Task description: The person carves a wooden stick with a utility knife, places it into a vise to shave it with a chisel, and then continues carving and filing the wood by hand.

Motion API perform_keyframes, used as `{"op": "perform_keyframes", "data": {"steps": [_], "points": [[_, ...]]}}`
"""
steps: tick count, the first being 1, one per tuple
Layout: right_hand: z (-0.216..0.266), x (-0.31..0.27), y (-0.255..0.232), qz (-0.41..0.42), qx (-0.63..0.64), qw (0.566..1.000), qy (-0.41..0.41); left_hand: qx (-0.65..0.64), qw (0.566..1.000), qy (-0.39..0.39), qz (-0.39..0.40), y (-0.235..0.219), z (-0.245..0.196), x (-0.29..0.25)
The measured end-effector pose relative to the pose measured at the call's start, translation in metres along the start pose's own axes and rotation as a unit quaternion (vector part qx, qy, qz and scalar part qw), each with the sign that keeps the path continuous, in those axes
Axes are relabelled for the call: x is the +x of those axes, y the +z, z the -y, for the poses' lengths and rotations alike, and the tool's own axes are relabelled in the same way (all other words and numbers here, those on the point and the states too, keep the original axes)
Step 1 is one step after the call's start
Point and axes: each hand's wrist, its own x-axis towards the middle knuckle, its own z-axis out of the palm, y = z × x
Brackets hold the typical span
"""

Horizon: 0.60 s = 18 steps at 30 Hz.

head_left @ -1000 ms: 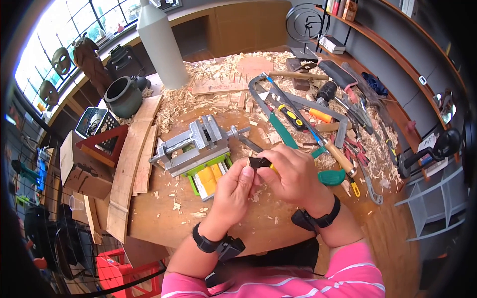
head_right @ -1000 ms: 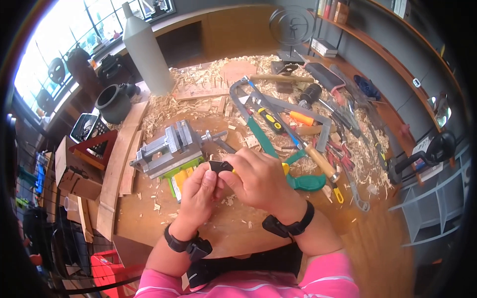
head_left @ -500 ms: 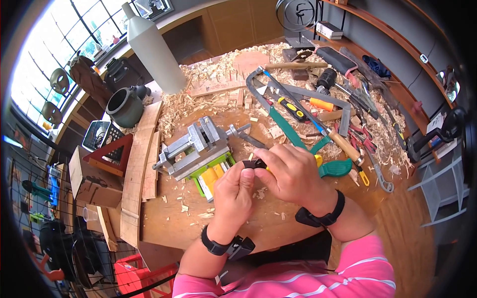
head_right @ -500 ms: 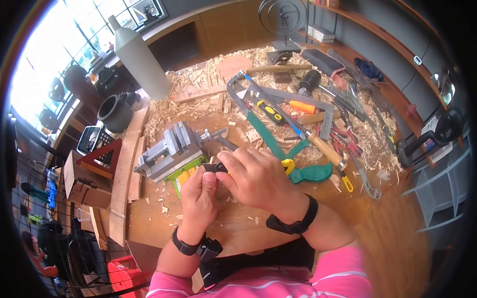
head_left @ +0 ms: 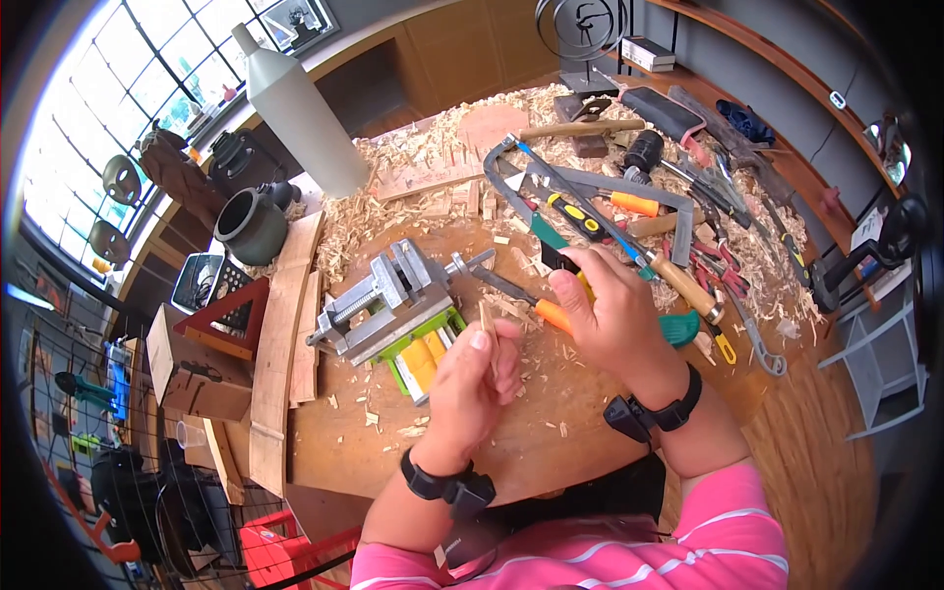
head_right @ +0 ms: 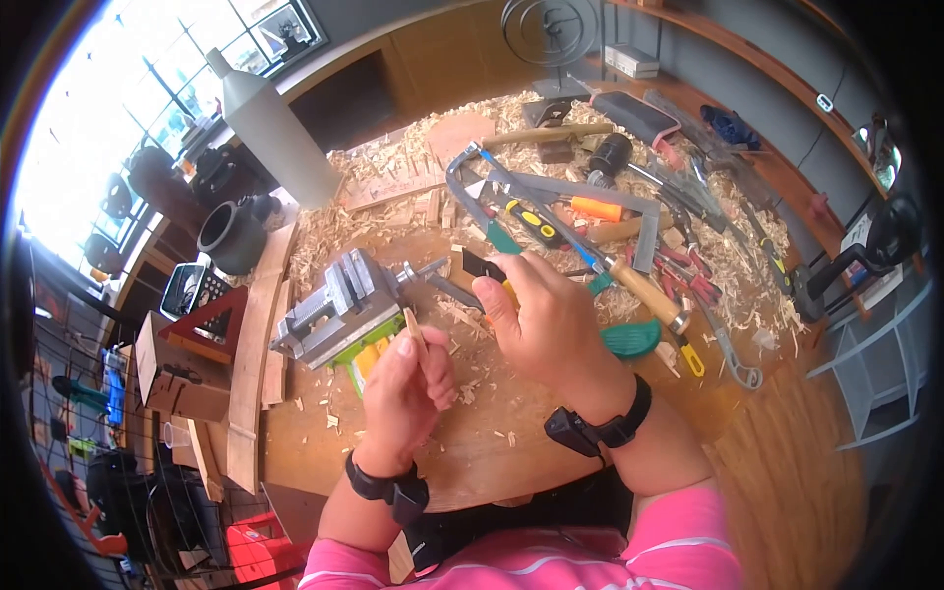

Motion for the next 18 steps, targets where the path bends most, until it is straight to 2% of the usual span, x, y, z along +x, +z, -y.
{"op": "perform_keyframes", "data": {"steps": [1, 2, 4, 10, 18], "points": [[-0.001, 0.0, 0.0, -0.001, 0.001, 1.0, 0.002, -0.153, 0.985, -0.075, 0.027, 0.0, -0.002, 0.002], [-0.001, -0.001, 0.0, 0.011, 0.014, 0.999, 0.027, -0.151, 0.985, -0.076, 0.025, -0.003, -0.001, 0.003], [-0.002, -0.001, 0.002, 0.023, 0.028, 0.998, 0.054, -0.252, 0.961, -0.096, 0.068, -0.009, 0.002, 0.005], [-0.009, -0.002, 0.006, 0.025, 0.033, 0.997, 0.06, -0.305, 0.942, -0.12, 0.077, -0.017, 0.005, 0.007], [-0.023, -0.004, 0.01, 0.031, 0.029, 0.996, 0.084, -0.318, 0.938, -0.127, 0.059, -0.021, 0.01, 0.01]]}}
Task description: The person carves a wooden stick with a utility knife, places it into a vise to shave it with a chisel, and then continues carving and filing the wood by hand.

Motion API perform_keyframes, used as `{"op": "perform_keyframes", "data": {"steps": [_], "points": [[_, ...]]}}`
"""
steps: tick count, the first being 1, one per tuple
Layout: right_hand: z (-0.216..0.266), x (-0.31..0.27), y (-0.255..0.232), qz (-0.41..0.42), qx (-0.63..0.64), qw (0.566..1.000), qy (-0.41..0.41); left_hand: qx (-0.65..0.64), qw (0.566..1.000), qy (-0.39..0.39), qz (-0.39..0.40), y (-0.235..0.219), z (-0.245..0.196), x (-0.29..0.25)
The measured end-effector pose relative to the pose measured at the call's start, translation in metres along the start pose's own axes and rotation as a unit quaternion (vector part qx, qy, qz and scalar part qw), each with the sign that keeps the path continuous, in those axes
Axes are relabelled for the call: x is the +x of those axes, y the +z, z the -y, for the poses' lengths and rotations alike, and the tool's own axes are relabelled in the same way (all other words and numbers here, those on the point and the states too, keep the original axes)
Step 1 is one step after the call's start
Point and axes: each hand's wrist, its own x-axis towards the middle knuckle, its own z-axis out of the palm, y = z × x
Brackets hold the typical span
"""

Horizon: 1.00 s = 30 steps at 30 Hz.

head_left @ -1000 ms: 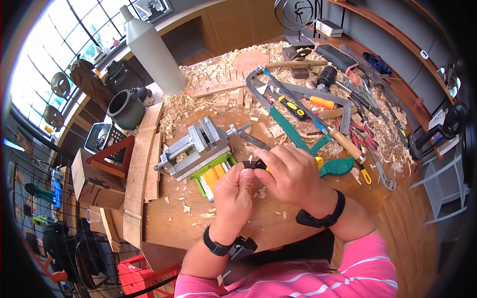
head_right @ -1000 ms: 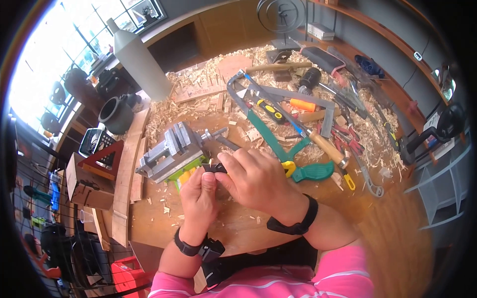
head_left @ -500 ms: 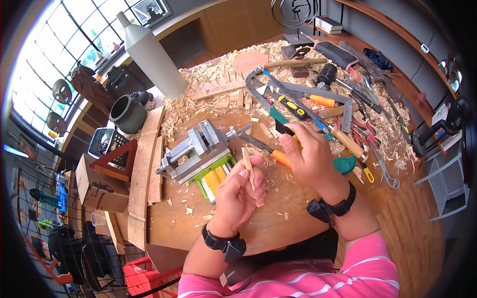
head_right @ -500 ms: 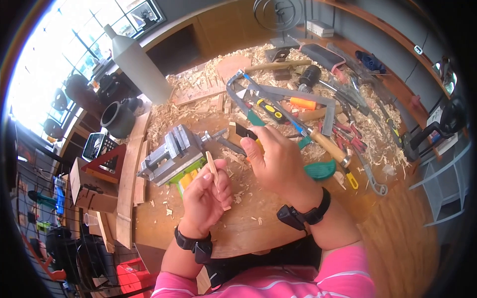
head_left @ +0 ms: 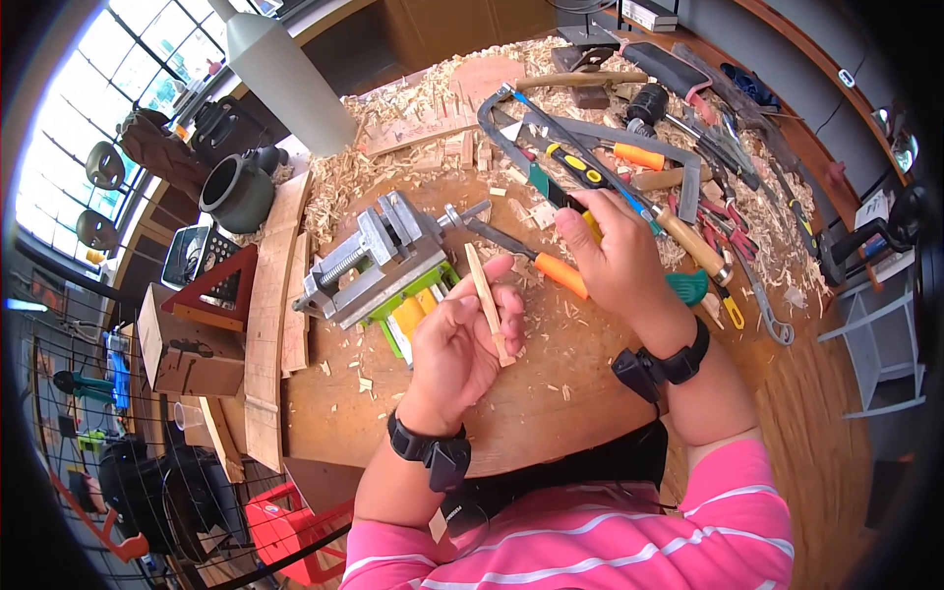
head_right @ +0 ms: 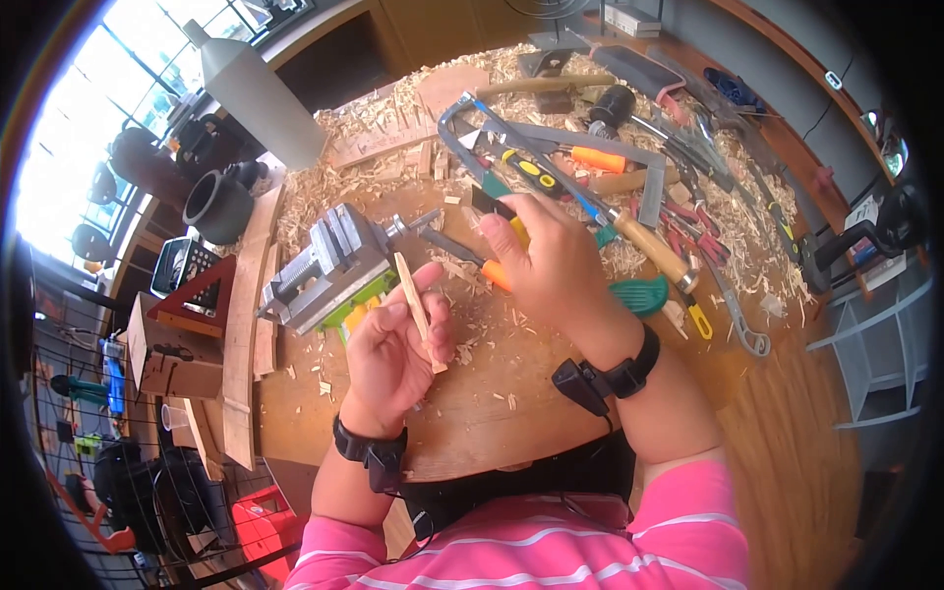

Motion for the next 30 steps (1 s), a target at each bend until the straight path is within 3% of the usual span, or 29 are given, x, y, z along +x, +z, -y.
{"op": "perform_keyframes", "data": {"steps": [7, 14, 16, 22, 24, 28, 30], "points": [[-0.007, 0.0, 0.001, 0.006, -0.029, 0.999, 0.029, 0.019, 1.0, -0.011, -0.019, -0.001, 0.001, 0.0], [0.017, -0.007, 0.004, 0.012, -0.031, 0.997, -0.075, 0.175, 0.982, 0.058, -0.041, 0.001, 0.007, 0.0], [0.023, -0.013, 0.008, 0.063, -0.035, 0.994, -0.087, 0.206, 0.975, 0.07, -0.055, 0.003, 0.008, 0.0], [0.029, -0.02, 0.012, 0.089, -0.054, 0.982, -0.155, 0.358, 0.925, 0.117, -0.054, 0.008, 0.008, -0.005], [0.028, -0.02, 0.012, 0.093, -0.063, 0.979, -0.172, 0.411, 0.897, 0.137, -0.089, 0.022, 0.01, -0.007], [0.029, -0.021, 0.013, 0.079, -0.061, 0.977, -0.188, 0.402, 0.902, 0.138, -0.074, 0.015, 0.01, -0.009], [0.032, -0.019, 0.011, 0.077, -0.065, 0.977, -0.19, 0.511, 0.832, 0.19, -0.102, 0.019, 0.008, -0.011]]}}
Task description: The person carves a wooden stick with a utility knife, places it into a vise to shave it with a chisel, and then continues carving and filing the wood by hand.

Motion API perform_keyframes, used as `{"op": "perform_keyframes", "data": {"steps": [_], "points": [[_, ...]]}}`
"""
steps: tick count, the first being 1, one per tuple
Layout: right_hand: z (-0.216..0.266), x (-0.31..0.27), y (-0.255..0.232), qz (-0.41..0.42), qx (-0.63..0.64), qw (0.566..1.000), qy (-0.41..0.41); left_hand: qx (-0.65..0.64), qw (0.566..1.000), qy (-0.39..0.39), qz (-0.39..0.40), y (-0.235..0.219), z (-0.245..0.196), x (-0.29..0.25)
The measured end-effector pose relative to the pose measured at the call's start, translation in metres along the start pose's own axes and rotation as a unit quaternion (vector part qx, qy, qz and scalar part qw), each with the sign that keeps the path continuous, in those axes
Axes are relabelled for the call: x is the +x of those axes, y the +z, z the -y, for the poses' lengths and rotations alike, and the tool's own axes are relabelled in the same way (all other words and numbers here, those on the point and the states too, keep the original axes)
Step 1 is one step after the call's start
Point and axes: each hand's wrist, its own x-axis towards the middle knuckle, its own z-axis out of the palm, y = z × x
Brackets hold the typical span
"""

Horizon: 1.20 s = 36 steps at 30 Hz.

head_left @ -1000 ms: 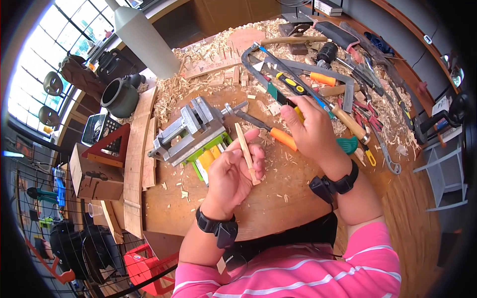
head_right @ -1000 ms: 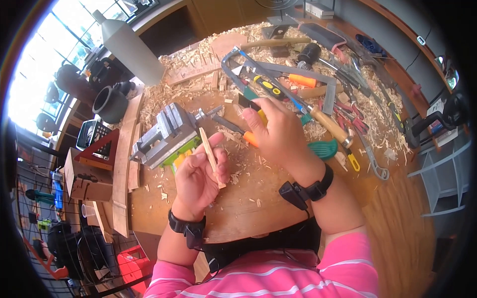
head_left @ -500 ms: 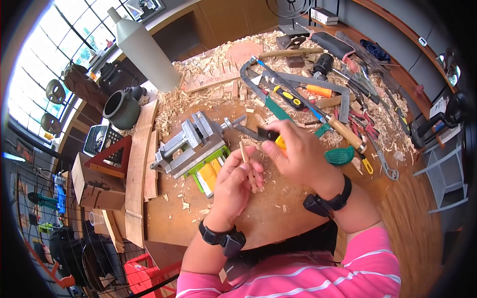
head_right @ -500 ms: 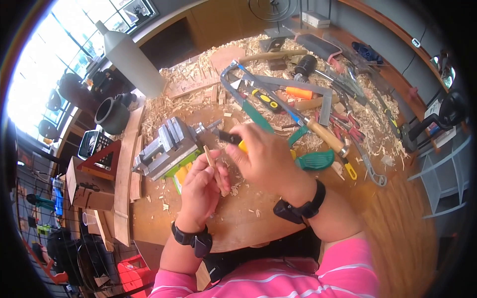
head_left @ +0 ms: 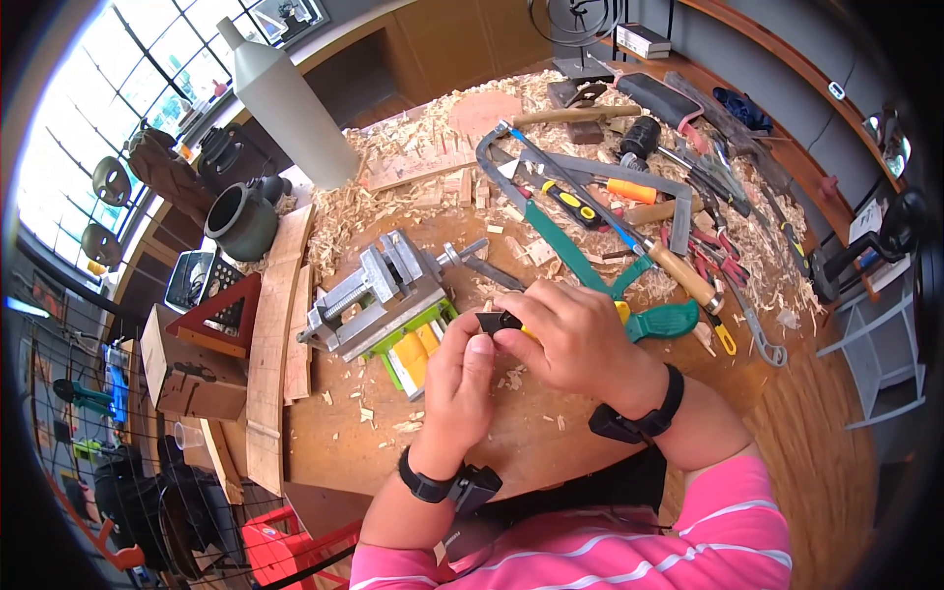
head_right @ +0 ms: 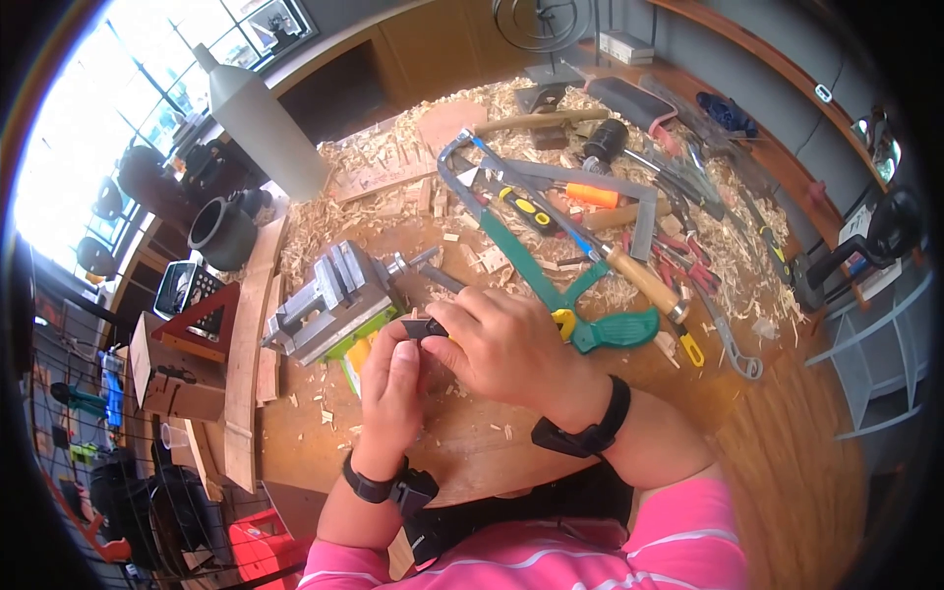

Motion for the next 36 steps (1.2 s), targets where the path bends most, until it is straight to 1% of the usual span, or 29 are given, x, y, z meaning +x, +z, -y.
{"op": "perform_keyframes", "data": {"steps": [1, 3, 4, 6, 9, 13, 15, 19, 21, 22, 23, 24, 25, 26, 27, 29, 30, 32, 33, 34, 36], "points": [[0.0, 0.0, 0.0, 0.0, 0.0, 1.0, -0.002, 0.0, 1.0, 0.002, -0.001, 0.001, 0.0, 0.0], [0.001, -0.001, 0.0, -0.006, -0.008, 1.0, -0.015, 0.088, 0.994, 0.05, -0.034, 0.005, 0.001, -0.001], [0.002, -0.001, -0.001, -0.005, -0.008, 1.0, -0.017, 0.087, 0.994, 0.051, -0.036, 0.005, 0.002, -0.002], [0.006, -0.001, -0.003, -0.005, -0.026, 0.999, -0.026, 0.139, 0.983, 0.106, -0.058, 0.003, 0.002, -0.002], [0.009, -0.002, -0.001, -0.026, -0.031, 0.999, -0.034, 0.133, 0.985, 0.085, -0.07, 0.005, -0.008, -0.006], [0.014, -0.002, -0.003, -0.025, -0.05, 0.998, -0.035, 0.157, 0.98, 0.094, -0.079, 0.003, -0.013, -0.006], [0.015, -0.002, -0.002, -0.039, -0.048, 0.997, -0.04, 0.21, 0.967, 0.124, -0.072, -0.001, -0.009, -0.006], [0.018, -0.002, -0.003, -0.046, -0.042, 0.997, -0.035, 0.214, 0.968, 0.105, -0.076, 0.001, -0.018, -0.007], [0.017, -0.001, -0.009, -0.057, -0.05, 0.997, 0.012, 0.245, 0.96, 0.107, -0.08, 0.001, -0.021, -0.007], [0.008, 0.006, -0.022, -0.099, -0.052, 0.984, 0.138, 0.243, 0.961, 0.106, -0.084, 0.001, -0.021, -0.012], [-0.011, 0.015, -0.039, -0.141, -0.056, 0.953, 0.262, 0.223, 0.969, 0.087, -0.066, 0.0, -0.021, -0.019], [-0.033, 0.02, -0.054, -0.188, -0.101, 0.955, 0.207, 0.203, 0.975, 0.071, -0.048, 0.001, -0.021, -0.022], [-0.043, 0.014, -0.047, -0.182, -0.07, 0.962, 0.193, 0.199, 0.976, 0.07, -0.05, 0.004, -0.023, -0.019], [-0.048, 0.015, -0.041, -0.177, -0.039, 0.967, 0.177, 0.23, 0.966, 0.107, -0.058, 0.008, -0.026, -0.012], [-0.047, 0.013, -0.04, -0.176, -0.042, 0.968, 0.174, 0.26, 0.952, 0.147, -0.064, 0.011, -0.028, -0.005], [-0.031, 0.01, -0.031, -0.087, 0.022, 0.987, 0.131, 0.247, 0.956, 0.142, -0.071, 0.012, -0.015, 0.003], [-0.027, 0.009, -0.028, -0.086, 0.023, 0.987, 0.131, 0.237, 0.959, 0.136, -0.078, 0.011, -0.01, 0.004], [-0.022, 0.01, -0.022, -0.029, 0.081, 0.995, 0.048, 0.22, 0.964, 0.129, -0.076, 0.009, -0.007, 0.003], [-0.023, 0.008, -0.017, -0.006, 0.063, 0.998, 0.028, 0.2, 0.969, 0.122, -0.072, 0.008, -0.007, 0.002], [-0.022, 0.008, -0.013, -0.004, 0.061, 0.998, 0.027, 0.198, 0.97, 0.123, -0.074, 0.008, -0.006, 0.001], [-0.018, 0.01, -0.006, -0.005, 0.048, 0.998, -0.038, 0.18, 0.976, 0.1, -0.071, 0.009, -0.005, 0.001]]}}
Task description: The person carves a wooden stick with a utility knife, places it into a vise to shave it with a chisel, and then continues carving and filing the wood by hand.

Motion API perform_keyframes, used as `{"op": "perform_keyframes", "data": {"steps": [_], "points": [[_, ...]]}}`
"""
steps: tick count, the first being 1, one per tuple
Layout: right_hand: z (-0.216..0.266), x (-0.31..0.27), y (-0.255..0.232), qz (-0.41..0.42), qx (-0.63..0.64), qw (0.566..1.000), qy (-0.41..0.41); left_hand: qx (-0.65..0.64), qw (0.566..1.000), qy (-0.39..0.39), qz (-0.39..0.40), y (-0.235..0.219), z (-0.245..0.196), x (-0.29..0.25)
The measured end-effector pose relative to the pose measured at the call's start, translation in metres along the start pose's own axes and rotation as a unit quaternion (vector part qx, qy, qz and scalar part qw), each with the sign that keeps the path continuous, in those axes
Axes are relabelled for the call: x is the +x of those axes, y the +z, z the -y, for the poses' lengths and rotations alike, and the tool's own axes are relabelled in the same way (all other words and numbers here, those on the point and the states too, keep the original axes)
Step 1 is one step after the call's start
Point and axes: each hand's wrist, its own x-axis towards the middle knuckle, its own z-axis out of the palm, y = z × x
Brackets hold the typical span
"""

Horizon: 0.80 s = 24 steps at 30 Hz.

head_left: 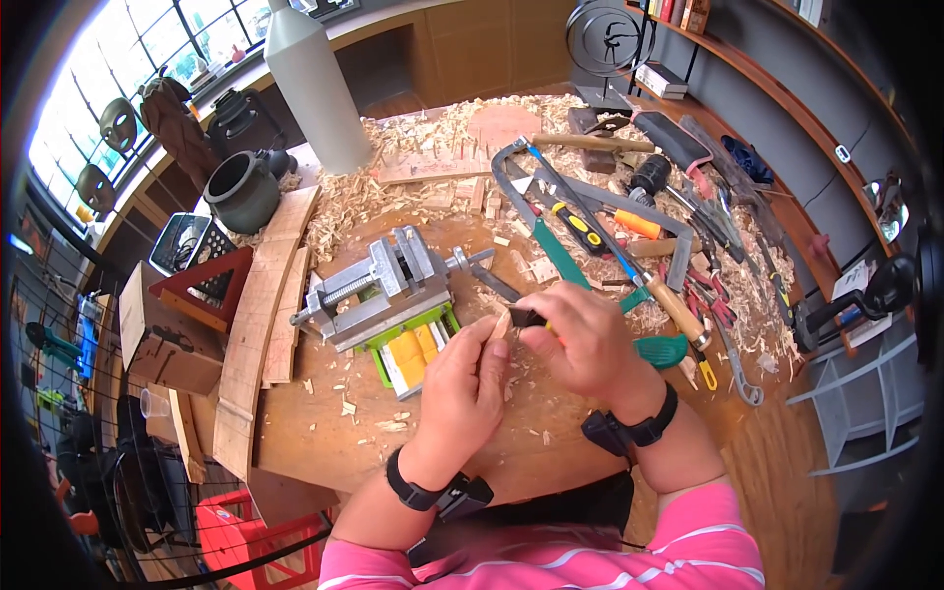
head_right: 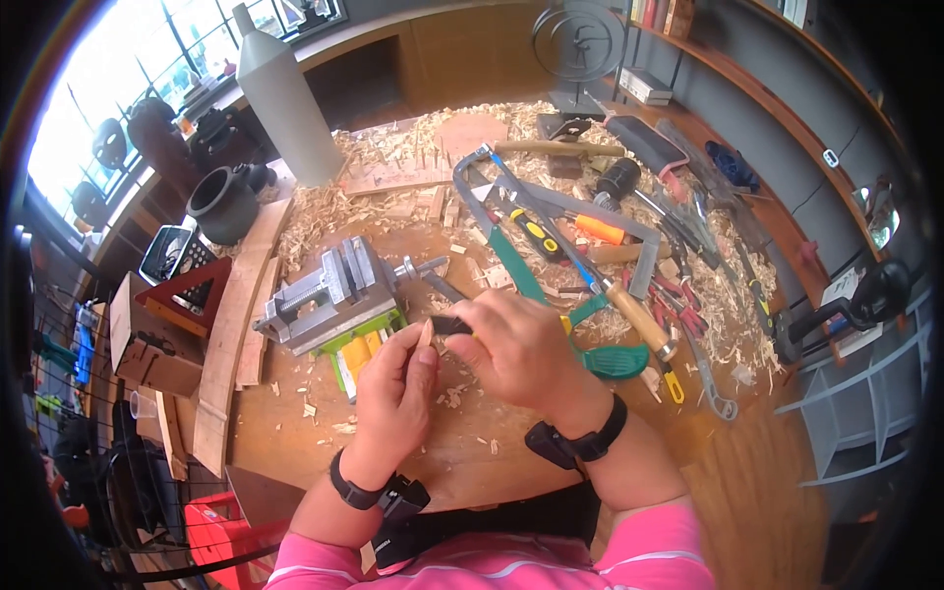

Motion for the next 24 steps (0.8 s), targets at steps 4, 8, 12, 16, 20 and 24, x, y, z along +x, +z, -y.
{"op": "perform_keyframes", "data": {"steps": [4, 8, 12, 16, 20, 24], "points": [[0.007, -0.001, 0.005, 0.015, -0.031, 0.999, -0.023, -0.01, 0.999, -0.024, 0.024, -0.004, 0.003, -0.002], [0.007, 0.0, 0.003, 0.012, -0.057, 0.997, -0.041, -0.03, 0.998, -0.001, 0.048, -0.01, -0.003, -0.001], [0.013, -0.002, 0.001, 0.016, -0.081, 0.995, -0.048, -0.001, 0.999, 0.026, 0.025, -0.008, -0.002, -0.002], [0.016, -0.003, 0.002, 0.01, -0.089, 0.994, -0.058, 0.037, 0.998, 0.039, 0.018, -0.011, -0.008, -0.003], [0.021, -0.001, 0.0, -0.004, -0.092, 0.994, -0.058, 0.065, 0.997, 0.021, 0.019, -0.013, -0.014, -0.005], [-0.015, 0.002, -0.022, -0.075, -0.101, 0.986, 0.108, 0.083, 0.995, 0.034, 0.039, -0.013, -0.015, -0.019]]}}
